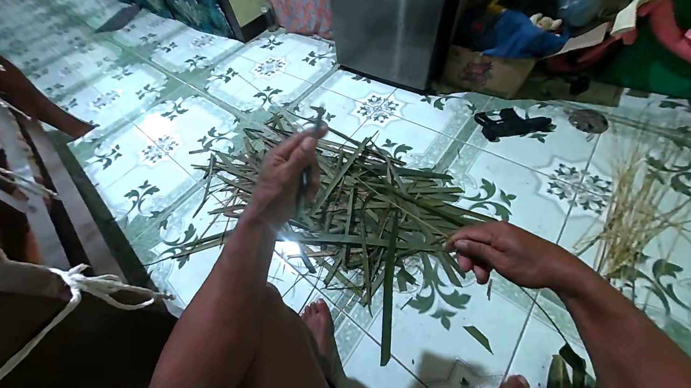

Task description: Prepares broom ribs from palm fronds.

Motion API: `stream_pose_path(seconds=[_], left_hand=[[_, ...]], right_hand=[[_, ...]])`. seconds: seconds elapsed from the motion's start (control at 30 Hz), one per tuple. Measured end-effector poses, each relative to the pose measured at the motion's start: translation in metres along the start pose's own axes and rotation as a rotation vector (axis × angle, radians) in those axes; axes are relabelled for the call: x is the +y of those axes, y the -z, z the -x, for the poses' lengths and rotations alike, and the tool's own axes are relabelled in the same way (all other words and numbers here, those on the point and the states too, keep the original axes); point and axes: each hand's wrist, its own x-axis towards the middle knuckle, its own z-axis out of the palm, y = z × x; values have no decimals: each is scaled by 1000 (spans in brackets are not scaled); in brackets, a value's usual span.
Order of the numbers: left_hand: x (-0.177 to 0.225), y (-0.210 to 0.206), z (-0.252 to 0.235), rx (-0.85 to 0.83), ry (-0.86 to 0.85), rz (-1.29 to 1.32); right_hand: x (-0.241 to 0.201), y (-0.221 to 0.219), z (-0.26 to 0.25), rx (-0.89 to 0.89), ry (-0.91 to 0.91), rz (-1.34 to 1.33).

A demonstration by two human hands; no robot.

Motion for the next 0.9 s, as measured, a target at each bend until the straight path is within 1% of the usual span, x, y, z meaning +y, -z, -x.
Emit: stream_pose_path(seconds=[0.07,0.13,0.2,0.33,0.4,0.5,0.63,0.73,0.83,0.9], left_hand=[[-2,-11,1,-61,41,-42],[-3,-20,1,-86,68,-53],[-5,-29,3,-92,79,-25],[0,-47,5,-86,62,153],[3,-53,3,-94,30,230],[3,-63,2,-122,11,237],[0,-69,0,-171,-8,232],[-1,-68,0,-184,-29,173],[-2,-70,1,-253,-12,51],[-3,-70,0,-302,20,27]], right_hand=[[1,-2,-2,-6,12,25],[0,-5,-4,-7,30,28],[-8,-13,-7,21,42,-34],[-41,-30,-18,168,73,-216],[-64,-32,-25,272,130,-261],[-92,-30,-36,416,224,-324],[-102,-30,-49,545,301,-317],[-104,-29,-54,575,300,-319],[-104,-28,-57,545,298,-343],[-102,-28,-58,530,309,-363]])
